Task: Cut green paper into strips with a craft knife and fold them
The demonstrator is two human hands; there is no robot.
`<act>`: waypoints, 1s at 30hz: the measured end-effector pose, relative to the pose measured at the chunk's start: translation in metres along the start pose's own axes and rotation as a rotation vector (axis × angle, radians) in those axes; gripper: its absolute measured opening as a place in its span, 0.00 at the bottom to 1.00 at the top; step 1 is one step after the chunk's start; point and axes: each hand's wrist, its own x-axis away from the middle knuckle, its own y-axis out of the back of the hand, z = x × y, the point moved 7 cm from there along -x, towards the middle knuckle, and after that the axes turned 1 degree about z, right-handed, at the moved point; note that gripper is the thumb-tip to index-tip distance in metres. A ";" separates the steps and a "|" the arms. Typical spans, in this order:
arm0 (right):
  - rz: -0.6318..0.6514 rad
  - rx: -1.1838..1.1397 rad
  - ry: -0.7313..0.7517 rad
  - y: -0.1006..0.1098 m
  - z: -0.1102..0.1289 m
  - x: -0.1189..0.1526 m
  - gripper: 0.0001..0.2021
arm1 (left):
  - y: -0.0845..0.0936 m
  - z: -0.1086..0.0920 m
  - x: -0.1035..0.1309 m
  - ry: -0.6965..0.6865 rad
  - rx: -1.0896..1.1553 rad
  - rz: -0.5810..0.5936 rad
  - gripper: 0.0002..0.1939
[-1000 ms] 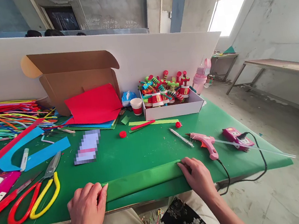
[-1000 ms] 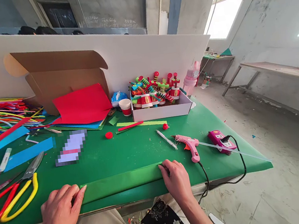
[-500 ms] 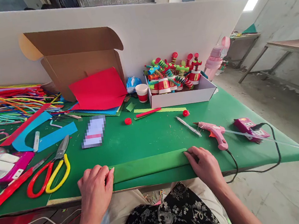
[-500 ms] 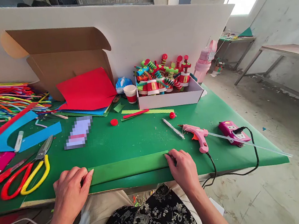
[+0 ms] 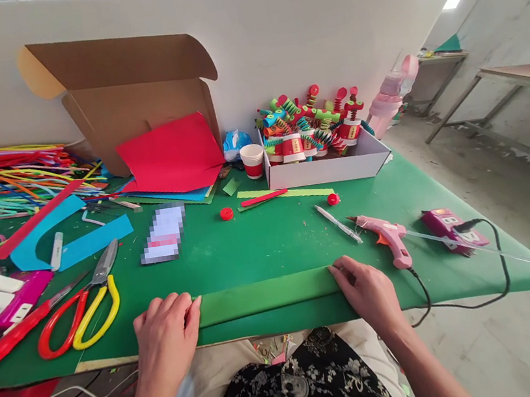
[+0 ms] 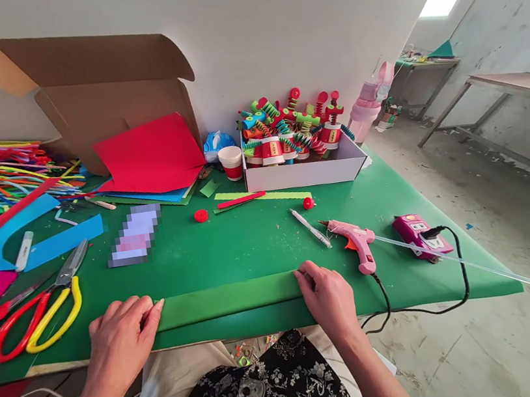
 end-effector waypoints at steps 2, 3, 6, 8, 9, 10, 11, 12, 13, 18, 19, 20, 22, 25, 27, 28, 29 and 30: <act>0.007 0.006 -0.009 0.000 0.000 -0.001 0.18 | 0.000 0.000 0.000 0.003 0.001 0.006 0.21; 0.007 0.010 -0.010 0.000 0.001 -0.001 0.18 | 0.000 -0.001 0.000 0.008 0.001 0.008 0.21; -0.016 0.026 0.001 0.000 0.001 -0.001 0.19 | 0.000 0.001 0.000 0.036 -0.001 0.017 0.21; -0.026 0.039 0.009 0.000 0.001 -0.001 0.19 | -0.002 0.003 -0.001 0.042 0.010 0.035 0.21; -0.024 0.045 0.010 0.000 0.001 -0.001 0.19 | -0.003 0.004 -0.002 0.037 0.017 0.047 0.21; -0.019 0.053 0.009 -0.001 0.001 -0.001 0.18 | -0.005 0.005 -0.002 0.032 0.024 0.059 0.20; -0.011 0.061 0.010 -0.002 0.000 -0.001 0.18 | -0.007 0.006 -0.003 0.026 0.030 0.068 0.20; -0.005 0.071 0.010 -0.003 0.000 -0.001 0.18 | -0.008 0.007 -0.003 0.023 0.034 0.073 0.20; -0.003 0.081 0.011 -0.003 -0.001 -0.001 0.17 | -0.009 0.009 -0.003 0.023 0.035 0.073 0.20; -0.042 0.111 0.046 -0.002 0.002 0.000 0.17 | -0.009 0.010 -0.001 0.026 0.031 0.053 0.19; -0.053 0.113 0.053 -0.002 0.003 0.001 0.16 | -0.008 0.009 -0.001 0.023 0.028 0.047 0.19; -0.064 0.117 0.058 -0.002 0.003 0.002 0.16 | -0.008 0.008 -0.001 0.019 0.025 0.040 0.19; -0.085 0.124 0.069 -0.002 0.005 0.002 0.16 | -0.006 0.006 -0.001 0.023 0.014 0.028 0.20; -0.114 0.133 0.093 -0.001 0.007 0.003 0.16 | -0.004 0.005 -0.001 0.033 -0.004 0.019 0.20; -0.131 0.148 0.103 -0.001 0.008 0.003 0.17 | -0.004 0.004 -0.001 0.021 -0.008 0.014 0.20; -0.137 0.160 0.104 -0.001 0.009 0.003 0.17 | -0.004 0.004 -0.001 0.010 -0.010 0.008 0.20; -0.142 0.173 0.105 -0.001 0.010 0.003 0.17 | -0.003 0.003 0.000 -0.003 -0.014 0.000 0.20; -0.141 0.184 0.105 -0.001 0.010 0.004 0.16 | -0.003 0.003 0.001 -0.016 -0.021 -0.009 0.20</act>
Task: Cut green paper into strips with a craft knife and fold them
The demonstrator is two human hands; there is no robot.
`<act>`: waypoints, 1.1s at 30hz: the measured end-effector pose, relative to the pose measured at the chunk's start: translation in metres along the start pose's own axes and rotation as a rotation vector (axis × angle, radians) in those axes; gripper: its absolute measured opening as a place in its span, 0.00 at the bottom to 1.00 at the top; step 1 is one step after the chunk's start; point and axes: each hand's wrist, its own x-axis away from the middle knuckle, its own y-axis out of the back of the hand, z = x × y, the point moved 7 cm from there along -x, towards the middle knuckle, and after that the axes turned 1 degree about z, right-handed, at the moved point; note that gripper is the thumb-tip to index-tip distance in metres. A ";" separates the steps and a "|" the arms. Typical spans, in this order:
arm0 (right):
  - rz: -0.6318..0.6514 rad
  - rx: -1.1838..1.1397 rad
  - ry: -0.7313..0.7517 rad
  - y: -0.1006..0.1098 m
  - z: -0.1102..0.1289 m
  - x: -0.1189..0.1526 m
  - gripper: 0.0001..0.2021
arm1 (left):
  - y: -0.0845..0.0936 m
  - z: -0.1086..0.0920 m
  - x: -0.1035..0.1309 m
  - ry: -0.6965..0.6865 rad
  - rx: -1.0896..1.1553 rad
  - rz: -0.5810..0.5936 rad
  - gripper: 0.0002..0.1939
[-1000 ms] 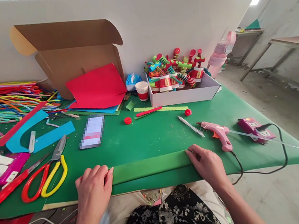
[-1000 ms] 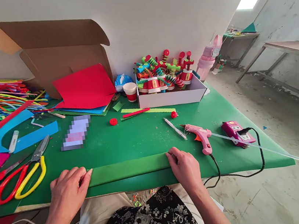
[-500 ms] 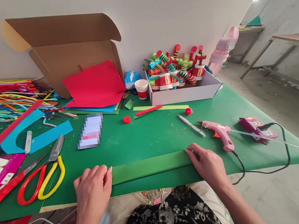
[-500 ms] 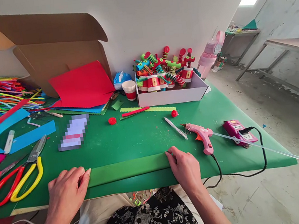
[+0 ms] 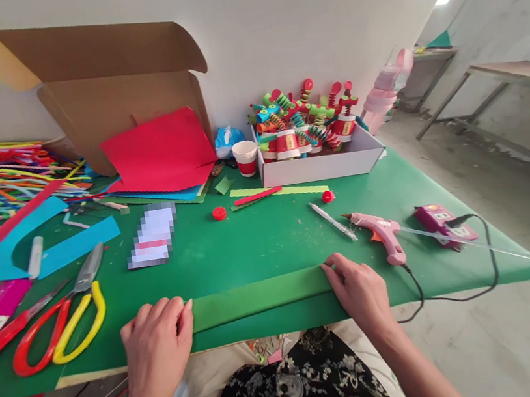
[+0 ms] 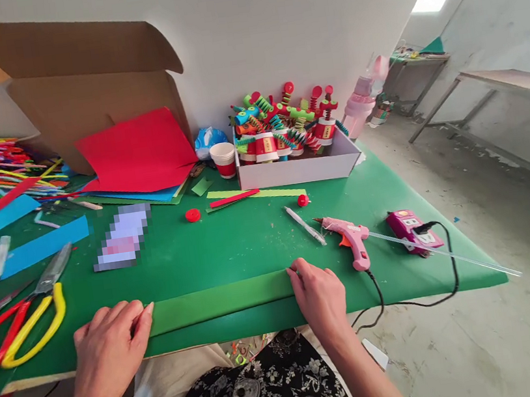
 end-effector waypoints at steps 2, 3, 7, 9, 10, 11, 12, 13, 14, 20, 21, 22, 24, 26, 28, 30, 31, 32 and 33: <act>0.006 0.012 0.002 -0.001 0.001 0.001 0.16 | 0.001 0.000 0.001 -0.022 -0.019 -0.020 0.21; 0.008 0.015 0.003 -0.002 0.002 0.001 0.15 | 0.002 -0.001 0.001 -0.031 -0.026 -0.028 0.21; 0.006 0.032 -0.008 -0.005 0.000 0.003 0.15 | 0.004 -0.002 0.001 -0.047 -0.016 -0.037 0.21; 0.009 0.046 -0.008 -0.006 0.000 0.004 0.15 | 0.005 -0.003 0.001 -0.042 -0.003 -0.031 0.21; 0.009 0.051 -0.005 -0.006 0.000 0.004 0.15 | 0.006 -0.003 0.001 -0.038 0.000 -0.030 0.21; 0.009 0.055 -0.001 -0.007 0.000 0.004 0.14 | 0.007 -0.004 0.000 -0.036 0.001 -0.031 0.21; 0.007 0.056 0.002 -0.006 0.000 0.004 0.14 | 0.007 -0.004 0.000 -0.035 0.000 -0.034 0.21; 0.007 0.057 0.004 -0.006 0.000 0.004 0.14 | 0.007 -0.004 0.000 -0.034 -0.001 -0.036 0.21; 0.008 0.057 0.004 -0.006 -0.001 0.005 0.14 | 0.007 -0.004 0.000 -0.032 -0.003 -0.036 0.21; 0.025 0.045 -0.004 -0.009 -0.003 0.005 0.12 | 0.002 0.002 0.000 0.005 0.014 -0.002 0.22; 0.025 0.039 -0.007 -0.009 -0.003 0.005 0.13 | 0.002 0.002 -0.001 0.011 0.015 0.002 0.22; 0.026 0.035 -0.010 -0.009 -0.004 0.005 0.13 | 0.001 0.002 -0.001 0.015 0.014 0.008 0.22; 0.028 0.032 -0.011 -0.010 -0.004 0.004 0.13 | 0.002 0.002 -0.001 0.021 0.006 0.018 0.22; 0.032 0.033 -0.007 -0.010 -0.004 0.004 0.13 | 0.002 0.002 -0.001 0.019 -0.007 0.022 0.22; 0.035 0.037 -0.005 -0.010 -0.004 0.004 0.12 | 0.001 0.002 0.000 0.007 -0.023 0.022 0.23; 0.038 0.045 -0.011 -0.011 -0.004 0.004 0.11 | -0.001 0.002 0.002 -0.003 -0.038 0.025 0.23; 0.042 0.050 -0.016 -0.011 -0.004 0.004 0.10 | -0.002 0.003 0.003 -0.003 -0.042 0.019 0.22; 0.050 0.054 -0.021 -0.011 -0.004 0.004 0.09 | -0.002 0.003 0.004 0.002 -0.047 0.006 0.21; 0.057 0.059 -0.025 -0.012 -0.004 0.004 0.08 | -0.002 0.003 0.005 0.005 -0.055 -0.012 0.19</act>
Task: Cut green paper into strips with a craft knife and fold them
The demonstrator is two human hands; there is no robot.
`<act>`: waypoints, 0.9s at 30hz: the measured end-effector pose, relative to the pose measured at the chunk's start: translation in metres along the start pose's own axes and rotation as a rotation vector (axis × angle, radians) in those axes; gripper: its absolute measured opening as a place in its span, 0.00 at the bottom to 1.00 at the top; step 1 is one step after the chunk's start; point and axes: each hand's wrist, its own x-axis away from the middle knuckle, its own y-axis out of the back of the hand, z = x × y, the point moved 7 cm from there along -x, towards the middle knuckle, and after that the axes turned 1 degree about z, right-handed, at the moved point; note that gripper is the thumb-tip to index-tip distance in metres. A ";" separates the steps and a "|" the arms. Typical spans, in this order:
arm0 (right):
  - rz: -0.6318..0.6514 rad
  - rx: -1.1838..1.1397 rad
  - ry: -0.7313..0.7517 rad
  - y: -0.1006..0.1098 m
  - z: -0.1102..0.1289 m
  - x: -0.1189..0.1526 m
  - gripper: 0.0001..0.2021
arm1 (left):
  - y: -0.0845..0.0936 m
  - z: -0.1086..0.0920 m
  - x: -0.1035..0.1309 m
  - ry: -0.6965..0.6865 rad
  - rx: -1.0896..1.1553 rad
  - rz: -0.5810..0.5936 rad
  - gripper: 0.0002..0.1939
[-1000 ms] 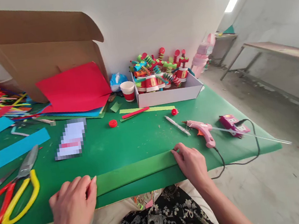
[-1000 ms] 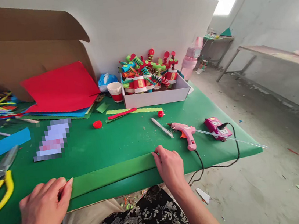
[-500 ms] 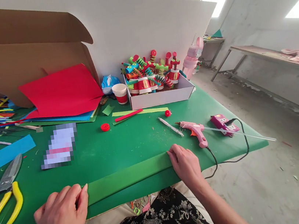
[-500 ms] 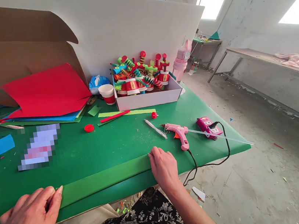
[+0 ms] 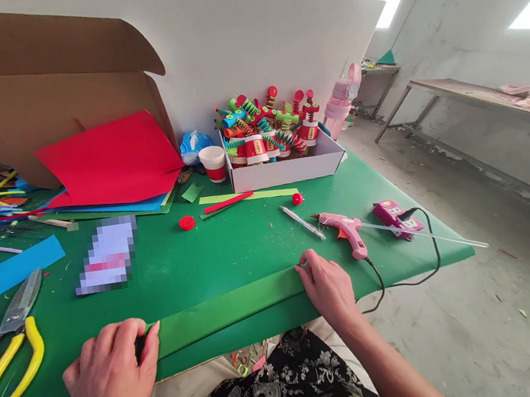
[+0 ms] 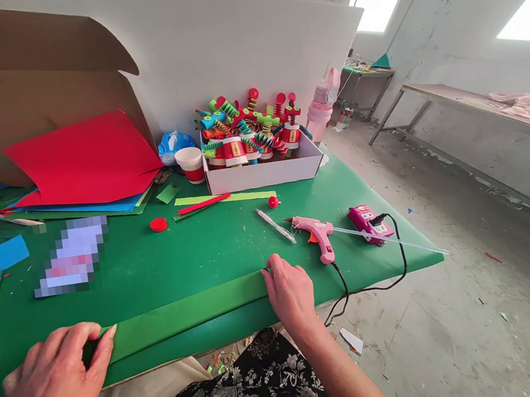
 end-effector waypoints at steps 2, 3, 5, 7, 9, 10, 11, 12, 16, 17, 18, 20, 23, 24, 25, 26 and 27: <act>0.008 0.012 -0.004 0.001 0.001 0.000 0.06 | 0.004 -0.004 0.000 -0.020 -0.026 -0.047 0.16; 0.007 0.018 -0.004 0.002 0.001 0.000 0.06 | 0.006 -0.009 -0.002 -0.062 -0.036 -0.064 0.18; 0.003 0.027 0.006 0.005 0.002 -0.001 0.07 | 0.010 -0.022 -0.005 -0.211 -0.034 -0.072 0.30; 0.005 0.024 0.034 0.006 0.003 -0.002 0.08 | 0.013 -0.036 -0.007 -0.393 0.000 -0.048 0.42; 0.012 0.018 0.065 0.006 0.004 -0.003 0.09 | 0.013 -0.044 -0.009 -0.527 0.032 -0.007 0.46; 0.015 0.018 0.073 0.005 0.004 -0.003 0.10 | 0.012 -0.046 -0.010 -0.564 0.040 0.014 0.46; 0.017 0.020 0.076 0.005 0.004 -0.004 0.10 | 0.011 -0.046 -0.011 -0.587 0.043 0.037 0.45; 0.018 0.022 0.076 0.005 0.004 -0.004 0.10 | 0.010 -0.046 -0.012 -0.599 0.046 0.055 0.45; 0.023 0.022 0.068 0.006 0.004 -0.004 0.11 | 0.005 -0.044 -0.013 -0.609 0.057 0.083 0.44; 0.025 0.021 0.067 0.006 0.004 -0.004 0.11 | 0.004 -0.043 -0.013 -0.606 0.060 0.078 0.44; 0.027 0.020 0.066 0.007 0.004 -0.004 0.11 | 0.004 -0.042 -0.013 -0.601 0.060 0.072 0.45; 0.029 0.018 0.063 0.008 0.004 -0.005 0.11 | 0.003 -0.041 -0.013 -0.588 0.052 0.058 0.47; 0.024 0.017 0.062 0.008 0.004 -0.005 0.11 | 0.005 -0.040 -0.013 -0.572 0.040 0.033 0.48; 0.021 0.017 0.064 0.008 0.004 -0.005 0.11 | 0.007 -0.041 -0.013 -0.574 0.037 0.022 0.48; 0.019 0.017 0.066 0.008 0.004 -0.005 0.11 | 0.009 -0.041 -0.013 -0.585 0.037 0.010 0.47; 0.017 0.018 0.069 0.008 0.004 -0.005 0.11 | 0.011 -0.043 -0.012 -0.605 0.037 -0.002 0.47; 0.015 0.020 0.071 0.008 0.004 -0.005 0.11 | 0.013 -0.044 -0.011 -0.634 0.036 -0.015 0.46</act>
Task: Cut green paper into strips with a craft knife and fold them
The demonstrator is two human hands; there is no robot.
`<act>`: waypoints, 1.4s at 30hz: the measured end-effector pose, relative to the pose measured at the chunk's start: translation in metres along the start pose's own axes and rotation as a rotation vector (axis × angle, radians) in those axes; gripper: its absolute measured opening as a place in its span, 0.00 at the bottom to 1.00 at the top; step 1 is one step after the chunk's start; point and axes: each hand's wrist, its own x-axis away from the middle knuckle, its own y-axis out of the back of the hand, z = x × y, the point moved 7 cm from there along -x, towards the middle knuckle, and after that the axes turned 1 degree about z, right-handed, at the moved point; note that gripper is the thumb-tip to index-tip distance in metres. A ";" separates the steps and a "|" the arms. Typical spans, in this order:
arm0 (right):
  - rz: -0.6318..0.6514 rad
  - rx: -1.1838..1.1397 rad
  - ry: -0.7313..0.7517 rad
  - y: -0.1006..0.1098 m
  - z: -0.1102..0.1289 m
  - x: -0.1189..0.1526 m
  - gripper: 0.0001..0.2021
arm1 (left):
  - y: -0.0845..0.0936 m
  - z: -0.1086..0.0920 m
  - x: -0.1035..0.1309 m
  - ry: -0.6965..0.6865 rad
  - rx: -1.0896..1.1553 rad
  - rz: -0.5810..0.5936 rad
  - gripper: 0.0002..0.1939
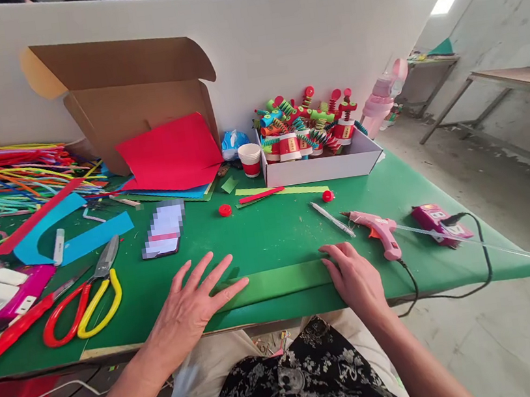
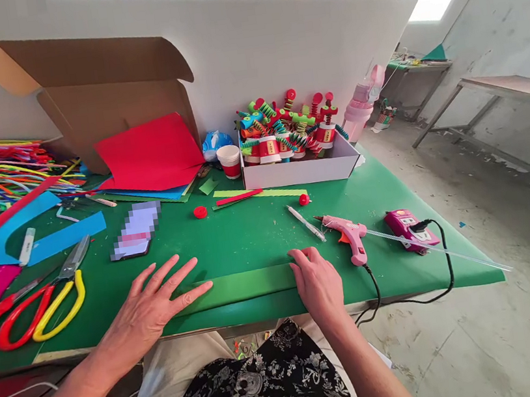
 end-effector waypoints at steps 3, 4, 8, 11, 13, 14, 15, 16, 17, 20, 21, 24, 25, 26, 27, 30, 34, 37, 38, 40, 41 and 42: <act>-0.001 0.005 0.004 0.000 0.000 0.000 0.11 | 0.004 -0.007 0.000 -0.113 -0.009 -0.018 0.42; -0.001 0.006 0.004 0.000 0.000 0.000 0.11 | 0.005 -0.009 0.000 -0.150 -0.010 -0.021 0.42; -0.006 0.011 0.004 0.002 0.000 0.001 0.12 | 0.005 -0.012 0.000 -0.233 0.007 -0.033 0.41; -0.010 0.004 0.004 0.002 0.000 0.001 0.12 | 0.000 -0.009 0.000 -0.232 0.022 -0.014 0.38; -0.008 -0.001 0.001 0.001 -0.001 0.001 0.12 | -0.005 -0.007 0.000 -0.234 0.029 0.009 0.36; -0.006 -0.001 -0.001 0.000 -0.001 0.001 0.12 | -0.007 -0.006 0.000 -0.236 0.035 0.017 0.36; -0.005 0.001 -0.003 0.000 -0.001 0.001 0.12 | -0.008 -0.005 0.001 -0.237 0.042 0.026 0.35; -0.005 0.004 -0.004 0.000 -0.001 0.001 0.12 | -0.009 -0.004 0.001 -0.237 0.049 0.032 0.35; -0.005 0.006 -0.005 0.000 -0.001 0.001 0.12 | -0.010 -0.004 0.001 -0.235 0.057 0.034 0.34; -0.010 0.002 0.005 0.001 0.000 0.001 0.12 | -0.010 -0.003 0.002 -0.227 0.070 0.046 0.35; -0.011 0.001 0.006 0.002 0.000 0.002 0.12 | -0.010 -0.002 0.002 -0.223 0.070 0.048 0.35; -0.007 0.004 -0.015 0.003 -0.007 0.002 0.12 | -0.010 -0.003 0.002 -0.216 0.072 0.044 0.34; -0.007 0.005 -0.018 0.004 -0.010 0.002 0.12 | -0.010 -0.003 0.002 -0.216 0.074 0.043 0.34; -0.014 0.010 -0.012 0.006 -0.012 0.002 0.13 | -0.010 -0.004 0.002 -0.218 0.077 0.043 0.33; -0.034 0.017 0.003 0.010 -0.013 0.002 0.14 | -0.010 -0.004 0.001 -0.222 0.080 0.044 0.33; -0.188 0.018 0.100 0.033 0.001 0.002 0.19 | -0.011 -0.005 0.001 -0.234 0.092 0.049 0.33; -0.323 -0.195 0.443 0.058 0.060 0.012 0.26 | -0.012 -0.004 0.002 -0.231 0.085 0.044 0.33; -0.031 -0.303 0.657 0.038 0.106 0.018 0.25 | -0.011 -0.005 0.001 -0.231 0.068 0.042 0.30; 0.085 -0.302 0.656 0.027 0.114 0.018 0.25 | -0.010 -0.005 0.000 -0.227 0.068 0.039 0.29; 0.276 -0.275 0.598 0.007 0.120 0.019 0.29 | -0.007 -0.007 -0.002 -0.220 0.070 0.027 0.26; 0.339 -0.261 0.570 0.000 0.120 0.019 0.31 | -0.006 -0.009 -0.004 -0.220 0.068 0.021 0.26; 0.382 -0.250 0.550 -0.006 0.119 0.020 0.33 | -0.004 -0.011 -0.005 -0.223 0.064 0.012 0.25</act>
